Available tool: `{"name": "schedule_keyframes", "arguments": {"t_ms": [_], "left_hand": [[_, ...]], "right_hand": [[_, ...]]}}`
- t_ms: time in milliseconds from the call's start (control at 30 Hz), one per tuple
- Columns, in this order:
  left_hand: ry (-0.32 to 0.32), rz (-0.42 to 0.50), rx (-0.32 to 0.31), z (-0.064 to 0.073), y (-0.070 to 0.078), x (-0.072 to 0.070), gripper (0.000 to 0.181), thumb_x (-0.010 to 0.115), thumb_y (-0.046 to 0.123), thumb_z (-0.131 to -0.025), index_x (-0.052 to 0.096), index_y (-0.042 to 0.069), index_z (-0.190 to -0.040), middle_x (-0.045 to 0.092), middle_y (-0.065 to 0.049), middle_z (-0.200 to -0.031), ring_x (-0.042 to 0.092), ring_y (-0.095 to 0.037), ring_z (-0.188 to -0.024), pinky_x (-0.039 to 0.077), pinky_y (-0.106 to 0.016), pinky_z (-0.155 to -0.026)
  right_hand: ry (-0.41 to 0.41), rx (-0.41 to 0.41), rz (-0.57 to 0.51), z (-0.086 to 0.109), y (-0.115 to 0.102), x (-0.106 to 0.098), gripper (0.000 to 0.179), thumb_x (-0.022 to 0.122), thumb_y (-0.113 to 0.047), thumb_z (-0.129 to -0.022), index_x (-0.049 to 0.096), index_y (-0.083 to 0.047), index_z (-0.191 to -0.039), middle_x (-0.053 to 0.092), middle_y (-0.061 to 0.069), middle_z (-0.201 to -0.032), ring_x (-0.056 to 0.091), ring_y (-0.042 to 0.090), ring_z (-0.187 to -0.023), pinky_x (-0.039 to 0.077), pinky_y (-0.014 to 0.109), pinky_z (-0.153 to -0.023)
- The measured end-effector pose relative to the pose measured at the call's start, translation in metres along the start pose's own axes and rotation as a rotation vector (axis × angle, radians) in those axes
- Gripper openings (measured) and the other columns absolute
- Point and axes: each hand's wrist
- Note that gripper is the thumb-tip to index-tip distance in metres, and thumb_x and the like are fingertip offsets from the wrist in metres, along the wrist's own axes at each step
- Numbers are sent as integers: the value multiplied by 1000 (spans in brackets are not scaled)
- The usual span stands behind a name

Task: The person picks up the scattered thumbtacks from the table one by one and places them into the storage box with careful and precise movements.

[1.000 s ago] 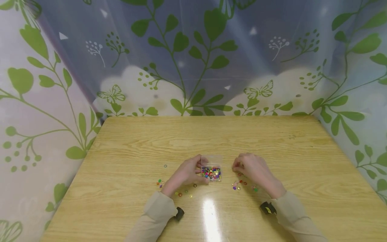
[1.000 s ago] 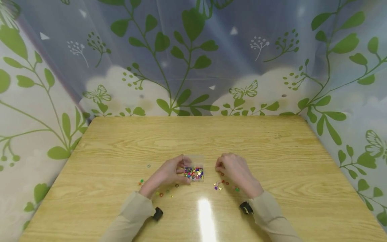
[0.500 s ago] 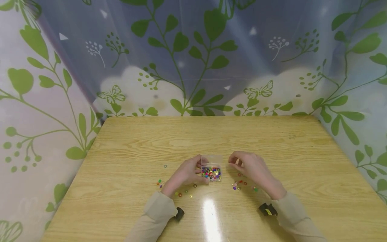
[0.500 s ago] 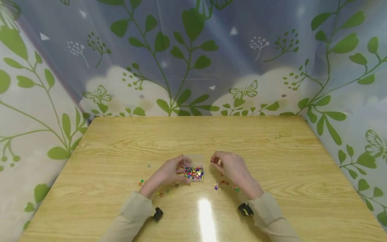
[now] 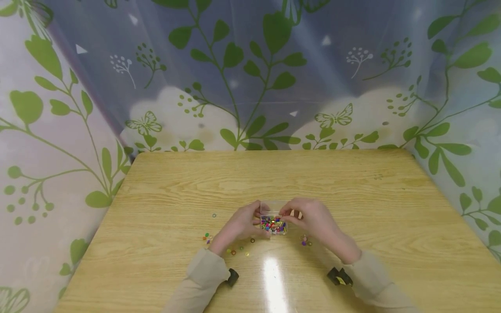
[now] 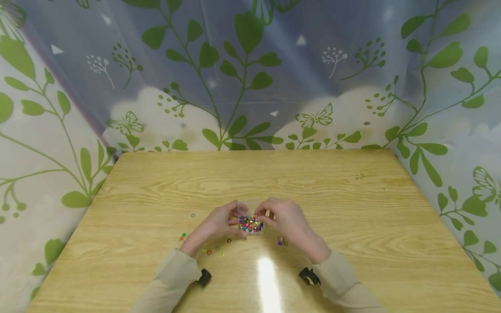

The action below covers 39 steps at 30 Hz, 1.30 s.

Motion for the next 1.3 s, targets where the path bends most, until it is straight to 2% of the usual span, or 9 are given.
{"name": "schedule_keyframes", "arguments": {"t_ms": [167, 367, 500, 700, 800, 933, 1167, 1300], "left_hand": [[-1, 2, 3, 0, 0, 0, 66, 90, 16, -76, 57, 11, -132, 60, -11, -131, 62, -32, -118, 55, -41, -101], [2, 17, -6, 1, 0, 0, 65, 90, 15, -76, 57, 12, -132, 60, -10, -129, 61, -32, -118, 54, -42, -102], [2, 18, -6, 1, 0, 0, 64, 89, 15, -76, 57, 13, -132, 59, -10, -128, 61, -32, -119, 54, -42, -103], [-2, 15, 3, 1, 0, 0, 64, 89, 15, -77, 57, 12, -132, 59, -10, -126, 61, -32, -118, 54, -42, -102], [-1, 11, 13, 1, -1, 0, 64, 89, 15, -77, 57, 12, -132, 59, -10, -127, 61, -32, -118, 54, -41, -102], [-5, 13, 17, 2, -2, 0, 64, 89, 15, -78, 57, 11, -133, 59, -10, -128, 61, -32, -118, 54, -40, -102], [-5, 13, 12, 1, -2, 0, 64, 89, 16, -78, 57, 12, -132, 59, -10, -128, 61, -32, -119, 54, -41, -102], [-4, 14, 10, 1, -3, 0, 64, 89, 16, -77, 57, 12, -132, 59, -10, -127, 61, -32, -119, 54, -41, -102]], "right_hand": [[-17, 20, -12, 4, 2, 2, 10, 83, -19, -84, 77, -17, -92, 72, -9, -81, 55, -3, -64, 48, 14, -55], [-33, 45, 40, 12, 10, -6, 6, 80, -16, -87, 76, -18, -91, 72, -10, -82, 58, -1, -65, 48, 16, -54], [-62, 87, 83, 21, 19, -13, 3, 78, -19, -88, 76, -19, -89, 72, -11, -83, 58, 0, -67, 48, 17, -56], [-75, 136, 166, 34, 39, -23, 9, 81, -12, -85, 77, -17, -90, 72, -8, -84, 58, 3, -66, 45, 19, -53], [-98, 181, 184, 38, 48, -28, 9, 82, -13, -85, 77, -16, -92, 72, -7, -83, 59, 5, -66, 46, 21, -52], [-137, 235, 177, 42, 56, -31, 10, 82, -13, -84, 78, -14, -93, 71, -6, -84, 61, 6, -67, 49, 23, -53], [-213, 279, 156, 44, 61, -29, 6, 81, -15, -85, 76, -17, -88, 71, -8, -81, 58, 3, -64, 49, 24, -53], [-228, 302, 152, 44, 62, -27, 4, 80, -17, -86, 76, -16, -87, 70, -8, -79, 59, 3, -63, 49, 26, -54]]}}
Point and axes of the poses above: each hand's wrist, its own z-axis away from the middle knuckle, its own x-axis out of the palm, y = z × x
